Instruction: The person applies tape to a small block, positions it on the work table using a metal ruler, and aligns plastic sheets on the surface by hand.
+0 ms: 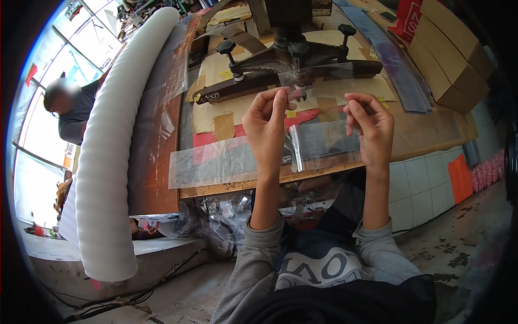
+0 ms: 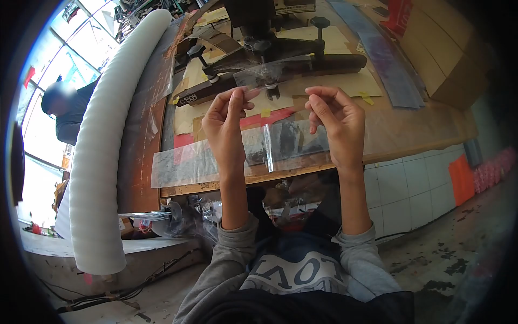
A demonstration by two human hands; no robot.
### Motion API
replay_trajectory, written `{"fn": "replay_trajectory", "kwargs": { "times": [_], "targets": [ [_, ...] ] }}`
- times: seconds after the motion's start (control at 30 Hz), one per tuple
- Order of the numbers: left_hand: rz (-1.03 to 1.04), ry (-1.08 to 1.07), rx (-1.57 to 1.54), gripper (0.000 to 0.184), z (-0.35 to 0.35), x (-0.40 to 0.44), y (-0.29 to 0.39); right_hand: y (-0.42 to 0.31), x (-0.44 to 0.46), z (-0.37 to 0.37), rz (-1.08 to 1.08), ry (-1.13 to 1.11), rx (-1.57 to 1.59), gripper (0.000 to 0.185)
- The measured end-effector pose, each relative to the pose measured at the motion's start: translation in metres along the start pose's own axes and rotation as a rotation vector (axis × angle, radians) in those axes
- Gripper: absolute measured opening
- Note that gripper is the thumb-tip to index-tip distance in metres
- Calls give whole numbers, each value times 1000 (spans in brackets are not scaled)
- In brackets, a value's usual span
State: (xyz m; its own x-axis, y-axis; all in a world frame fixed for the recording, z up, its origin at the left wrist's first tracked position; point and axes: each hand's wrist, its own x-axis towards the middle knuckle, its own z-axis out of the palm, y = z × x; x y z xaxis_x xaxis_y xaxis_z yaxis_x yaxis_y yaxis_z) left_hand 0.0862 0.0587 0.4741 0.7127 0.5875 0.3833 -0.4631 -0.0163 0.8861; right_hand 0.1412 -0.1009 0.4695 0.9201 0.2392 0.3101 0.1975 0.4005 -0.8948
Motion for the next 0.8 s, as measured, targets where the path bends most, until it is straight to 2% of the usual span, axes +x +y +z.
{"fn": "replay_trajectory", "kwargs": {
  "times": [0.2,0.3,0.4,0.5,0.6,0.8],
  "targets": [
    [-41,0,-45,20,-3,-5,-5,5,-3,-3,19,-10,15,13],
    [-132,13,16,22,-8,-9,-4,7,-5,-3,35,-12,16,12],
    [-100,-17,37,23,-15,-18,-10,7,-13,-3,52,-27,11,13],
    [-140,-17,-100,24,-21,-43,-12,6,-32,-2,87,-20,9,13],
    [-263,-80,-117,30,-27,-74,-10,8,-56,-1,148,-38,21,14],
    [-279,-118,-112,21,-35,-93,-11,20,-84,-7,223,-64,60,15]
  ]
}}
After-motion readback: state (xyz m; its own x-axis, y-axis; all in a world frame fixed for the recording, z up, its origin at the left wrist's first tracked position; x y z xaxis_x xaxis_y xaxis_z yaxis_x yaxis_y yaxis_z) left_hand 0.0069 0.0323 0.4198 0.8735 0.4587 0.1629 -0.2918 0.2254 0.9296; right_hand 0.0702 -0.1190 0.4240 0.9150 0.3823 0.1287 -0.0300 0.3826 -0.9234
